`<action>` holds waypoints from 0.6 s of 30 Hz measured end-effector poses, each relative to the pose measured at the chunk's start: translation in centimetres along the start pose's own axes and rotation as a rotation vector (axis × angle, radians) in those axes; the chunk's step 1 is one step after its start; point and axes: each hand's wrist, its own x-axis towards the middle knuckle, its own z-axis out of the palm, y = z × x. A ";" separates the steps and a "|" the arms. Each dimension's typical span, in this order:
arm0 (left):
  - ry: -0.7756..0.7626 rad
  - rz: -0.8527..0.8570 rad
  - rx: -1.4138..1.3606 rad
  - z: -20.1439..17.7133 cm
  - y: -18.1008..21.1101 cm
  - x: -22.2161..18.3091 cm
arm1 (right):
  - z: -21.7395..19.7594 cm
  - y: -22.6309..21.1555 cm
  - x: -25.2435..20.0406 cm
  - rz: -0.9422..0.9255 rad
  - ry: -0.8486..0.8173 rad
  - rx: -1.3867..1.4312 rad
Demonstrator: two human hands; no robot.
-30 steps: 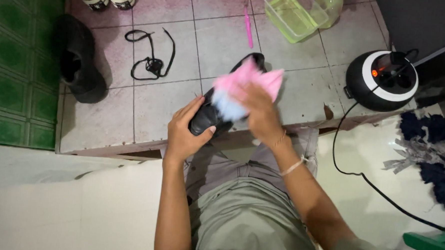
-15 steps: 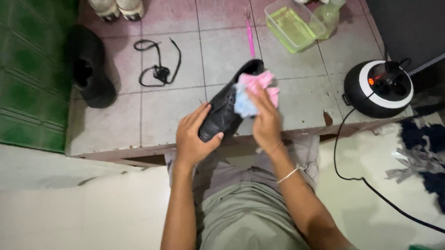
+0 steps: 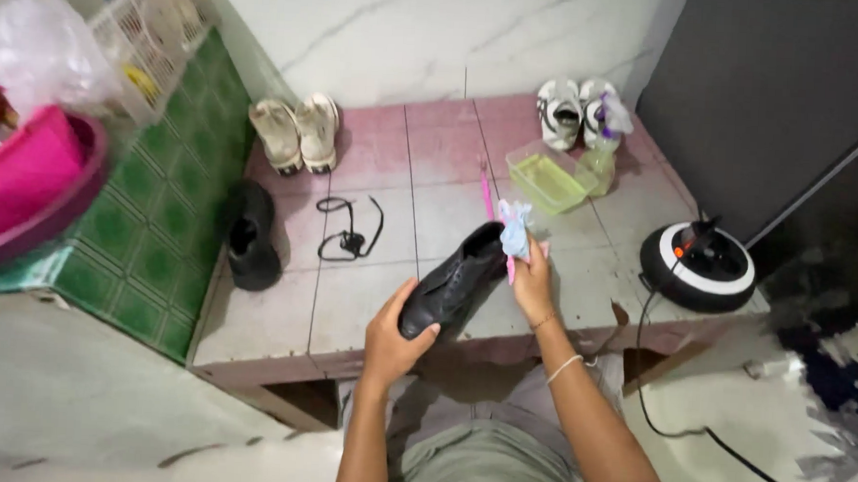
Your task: Wiping a black shoe with a pink and blue cloth to clean it.
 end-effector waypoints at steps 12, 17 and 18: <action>0.272 0.058 0.004 1.3 -2.2 0.8 | 0.1 2.1 0.0 -0.002 0.016 0.129; 0.085 0.073 0.370 1.4 -0.7 2.4 | 0.1 1.2 0.7 -0.018 -0.018 0.071; 0.036 0.121 0.550 1.8 -0.8 2.5 | 0.1 0.8 0.2 -0.036 -0.023 0.068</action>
